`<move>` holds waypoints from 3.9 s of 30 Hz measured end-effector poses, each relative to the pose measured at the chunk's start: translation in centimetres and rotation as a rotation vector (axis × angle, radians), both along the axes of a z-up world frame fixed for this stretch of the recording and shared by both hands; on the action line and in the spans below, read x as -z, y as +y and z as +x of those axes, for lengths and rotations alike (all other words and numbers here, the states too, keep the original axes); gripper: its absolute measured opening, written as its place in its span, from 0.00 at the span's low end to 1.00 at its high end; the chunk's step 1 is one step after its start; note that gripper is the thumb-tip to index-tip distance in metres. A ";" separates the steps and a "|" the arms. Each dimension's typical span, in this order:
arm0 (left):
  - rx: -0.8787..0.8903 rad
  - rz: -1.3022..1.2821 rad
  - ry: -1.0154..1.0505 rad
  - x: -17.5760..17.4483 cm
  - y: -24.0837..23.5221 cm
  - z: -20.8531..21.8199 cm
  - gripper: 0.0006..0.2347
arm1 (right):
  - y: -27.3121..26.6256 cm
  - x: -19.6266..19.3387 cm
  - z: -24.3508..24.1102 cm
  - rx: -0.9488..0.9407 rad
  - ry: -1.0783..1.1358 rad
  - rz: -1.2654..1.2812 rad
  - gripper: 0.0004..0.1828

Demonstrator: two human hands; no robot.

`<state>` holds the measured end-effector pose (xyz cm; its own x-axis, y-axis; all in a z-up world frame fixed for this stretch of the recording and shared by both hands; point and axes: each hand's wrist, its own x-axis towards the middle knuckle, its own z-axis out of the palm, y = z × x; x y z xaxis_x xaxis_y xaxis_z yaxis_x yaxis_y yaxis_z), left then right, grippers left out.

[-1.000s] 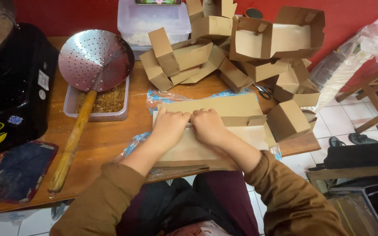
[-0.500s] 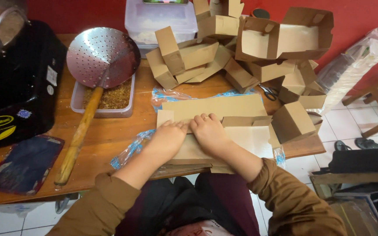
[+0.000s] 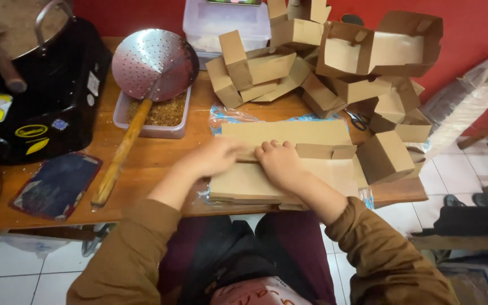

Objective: The person assembles small cardboard boxes by folding flaps and securing tabs. They handle flat cardboard sheets, fold them into box shapes, and place finished boxes on a pile. The person briefly stirs a pot on a portable stove before returning to box assembly.

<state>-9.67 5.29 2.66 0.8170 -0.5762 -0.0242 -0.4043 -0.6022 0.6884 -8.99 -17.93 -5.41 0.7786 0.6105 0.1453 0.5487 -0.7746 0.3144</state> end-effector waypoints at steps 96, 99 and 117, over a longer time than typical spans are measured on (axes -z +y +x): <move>-0.553 -1.379 0.143 7.4 -5.9 -5.8 0.37 | 1.7 0.5 -0.1 -0.043 1.027 1.267 0.26; -0.578 -1.354 0.153 8.1 -5.4 -5.1 0.38 | 2.5 -0.3 -1.0 -0.053 0.983 1.439 0.17; -0.519 -0.822 -0.493 0.1 -1.9 -7.2 0.29 | -7.1 -18.6 -8.2 -0.320 0.266 2.059 0.13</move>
<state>-16.92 3.43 2.60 0.7793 0.1511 0.6081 -0.5760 -0.2092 0.7902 -17.14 -25.08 13.15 0.8149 -0.1647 0.5557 0.5784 0.2908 -0.7621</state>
